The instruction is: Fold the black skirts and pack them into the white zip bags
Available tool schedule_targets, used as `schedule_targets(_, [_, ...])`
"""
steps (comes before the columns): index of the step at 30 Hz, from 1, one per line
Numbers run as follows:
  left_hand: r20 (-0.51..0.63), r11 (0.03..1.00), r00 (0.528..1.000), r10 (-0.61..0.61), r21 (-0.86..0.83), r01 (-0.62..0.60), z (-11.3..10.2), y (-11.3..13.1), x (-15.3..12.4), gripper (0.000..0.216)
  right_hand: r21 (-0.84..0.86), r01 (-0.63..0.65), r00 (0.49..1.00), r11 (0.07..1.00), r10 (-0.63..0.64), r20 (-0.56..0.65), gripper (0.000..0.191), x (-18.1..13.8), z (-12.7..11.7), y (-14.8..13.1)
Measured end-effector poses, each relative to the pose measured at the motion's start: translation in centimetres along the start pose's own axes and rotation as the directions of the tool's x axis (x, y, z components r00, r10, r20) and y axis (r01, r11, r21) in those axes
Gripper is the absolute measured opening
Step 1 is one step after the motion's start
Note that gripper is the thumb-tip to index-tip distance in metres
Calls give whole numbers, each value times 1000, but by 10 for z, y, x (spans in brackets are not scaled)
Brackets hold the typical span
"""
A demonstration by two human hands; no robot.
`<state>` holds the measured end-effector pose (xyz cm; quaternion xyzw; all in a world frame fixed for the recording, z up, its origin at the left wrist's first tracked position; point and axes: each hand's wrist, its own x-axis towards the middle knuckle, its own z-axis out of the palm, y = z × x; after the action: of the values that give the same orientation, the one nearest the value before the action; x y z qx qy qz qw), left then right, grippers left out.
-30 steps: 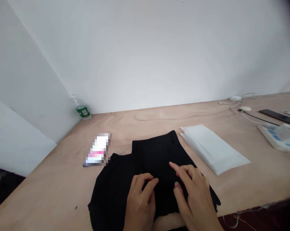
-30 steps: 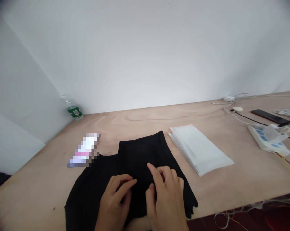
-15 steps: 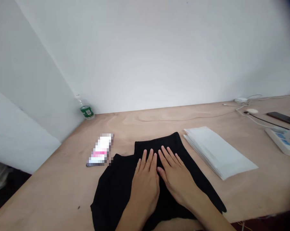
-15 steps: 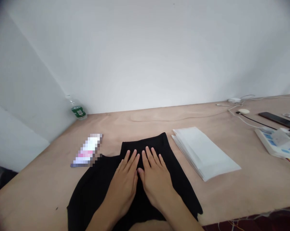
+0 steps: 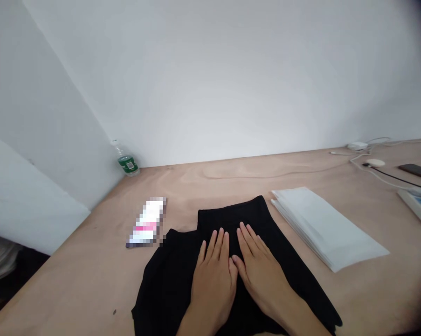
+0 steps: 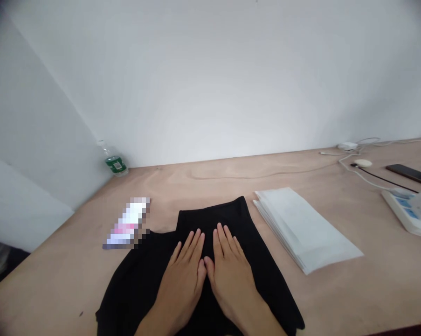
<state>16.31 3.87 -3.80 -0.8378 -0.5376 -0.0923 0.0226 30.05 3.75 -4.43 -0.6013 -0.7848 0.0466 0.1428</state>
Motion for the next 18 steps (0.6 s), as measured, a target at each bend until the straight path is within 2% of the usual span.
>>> schedule_targets(18, [-23, 1000, 1000, 4, -4, -4, 4, -1, 0, 49, 36, 3, 999, 999, -2, -33, 55, -1, -2, 1])
